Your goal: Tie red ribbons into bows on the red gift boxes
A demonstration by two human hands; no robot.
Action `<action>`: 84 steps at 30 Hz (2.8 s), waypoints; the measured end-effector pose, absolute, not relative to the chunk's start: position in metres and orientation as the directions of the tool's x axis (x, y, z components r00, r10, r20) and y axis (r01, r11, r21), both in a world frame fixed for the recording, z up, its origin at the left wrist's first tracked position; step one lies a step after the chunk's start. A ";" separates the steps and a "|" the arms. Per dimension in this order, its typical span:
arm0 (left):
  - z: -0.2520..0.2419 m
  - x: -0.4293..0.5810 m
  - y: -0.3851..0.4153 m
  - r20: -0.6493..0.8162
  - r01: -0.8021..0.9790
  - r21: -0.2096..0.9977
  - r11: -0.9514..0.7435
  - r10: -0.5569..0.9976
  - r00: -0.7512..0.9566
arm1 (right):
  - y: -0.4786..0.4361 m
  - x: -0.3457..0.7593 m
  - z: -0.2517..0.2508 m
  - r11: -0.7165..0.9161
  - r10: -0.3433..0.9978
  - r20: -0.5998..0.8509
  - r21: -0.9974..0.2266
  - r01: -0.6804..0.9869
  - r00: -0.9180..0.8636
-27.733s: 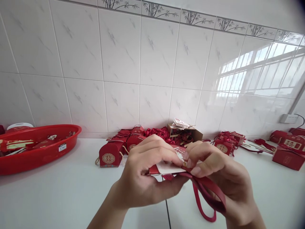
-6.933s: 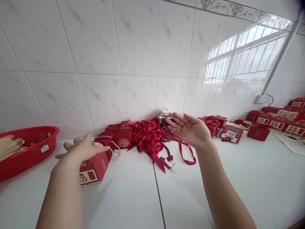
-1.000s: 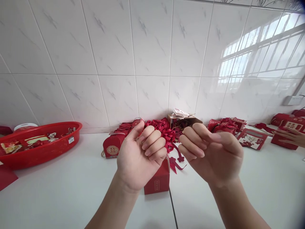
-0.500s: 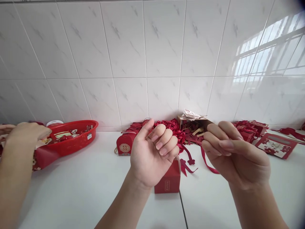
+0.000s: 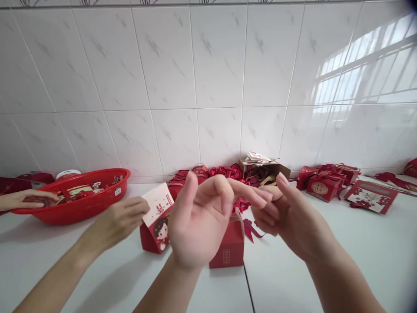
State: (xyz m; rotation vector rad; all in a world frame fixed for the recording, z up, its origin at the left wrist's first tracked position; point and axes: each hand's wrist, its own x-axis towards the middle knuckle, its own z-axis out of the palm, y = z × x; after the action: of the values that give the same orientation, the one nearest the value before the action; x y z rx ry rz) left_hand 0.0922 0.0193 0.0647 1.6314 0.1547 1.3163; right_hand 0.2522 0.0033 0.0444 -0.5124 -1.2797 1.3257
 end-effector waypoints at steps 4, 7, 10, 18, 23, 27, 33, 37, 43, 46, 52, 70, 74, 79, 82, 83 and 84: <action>0.053 0.099 0.017 0.900 -0.221 0.301 -0.927 0.200 0.387 | 0.002 0.249 0.045 0.213 0.897 0.343 -0.888 -0.407 -0.278; 0.045 0.109 0.025 0.907 -0.163 -0.108 -0.981 -0.165 0.388 | -0.002 0.252 0.049 0.276 0.895 0.395 -0.855 -0.439 -0.208; 0.041 0.113 0.028 0.867 -0.125 -0.320 -0.939 -0.344 0.360 | -0.006 0.255 0.052 0.330 0.854 0.452 -0.853 -0.404 -0.256; 0.050 0.100 0.005 0.854 0.058 -0.304 -0.951 -0.245 0.459 | -0.008 0.259 0.049 0.304 0.777 0.457 -0.875 -0.377 -0.434; 0.045 0.099 0.014 0.846 0.011 -0.325 -0.946 -0.286 0.449 | -0.007 0.258 0.048 0.231 0.778 0.439 -0.866 -0.444 -0.450; 0.039 0.100 0.017 0.842 0.078 -0.352 -0.933 -0.280 0.462 | -0.006 0.255 0.049 0.250 0.760 0.510 -0.802 -0.542 -0.403; 0.027 0.131 0.012 0.770 0.398 -0.330 -0.856 -0.001 0.638 | 0.002 0.256 0.050 0.211 0.812 0.538 -0.629 -0.748 -0.223; 0.010 0.155 0.007 0.775 0.610 -0.317 -0.726 0.172 0.609 | 0.012 0.261 0.049 0.039 0.750 0.518 -0.655 -0.755 -0.411; -0.003 0.166 -0.003 0.835 0.753 -0.265 -0.602 0.247 0.492 | 0.024 0.262 0.042 -0.089 0.636 0.516 -0.690 -0.718 -0.574; -0.004 0.169 -0.007 0.851 0.792 -0.264 -0.550 0.254 0.460 | 0.029 0.263 0.034 -0.078 0.709 0.415 -0.757 -0.648 -0.570; -0.005 0.170 -0.014 0.862 0.789 -0.238 -0.566 0.251 0.441 | 0.028 0.264 0.027 0.066 0.805 0.298 -0.904 -0.423 -0.513; -0.007 0.169 -0.017 0.862 0.769 -0.253 -0.587 0.226 0.455 | 0.014 0.265 0.034 0.379 0.881 0.400 -0.917 -0.126 -0.253; -0.009 0.170 -0.018 0.875 0.767 -0.242 -0.594 0.208 0.438 | 0.013 0.266 0.034 0.348 0.901 0.379 -0.922 -0.172 -0.210; -0.009 0.168 -0.016 0.874 0.748 -0.293 -0.595 0.151 0.462 | 0.011 0.268 0.034 0.353 0.898 0.383 -0.921 -0.165 -0.217; -0.008 0.167 -0.015 0.872 0.740 -0.295 -0.605 0.145 0.467 | 0.009 0.268 0.035 0.362 0.896 0.388 -0.920 -0.151 -0.215; -0.008 0.167 -0.015 0.873 0.735 -0.292 -0.612 0.145 0.466 | 0.009 0.268 0.035 0.367 0.895 0.391 -0.919 -0.146 -0.212; -0.008 0.167 -0.015 0.874 0.730 -0.288 -0.619 0.141 0.465 | 0.009 0.269 0.035 0.372 0.895 0.395 -0.918 -0.141 -0.209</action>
State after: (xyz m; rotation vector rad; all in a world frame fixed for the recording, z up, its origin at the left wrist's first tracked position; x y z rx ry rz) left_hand 0.1668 -0.0146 -0.0079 3.1993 1.1267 1.7775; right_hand 0.2686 0.0086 0.0349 -0.7204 -1.4642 1.1140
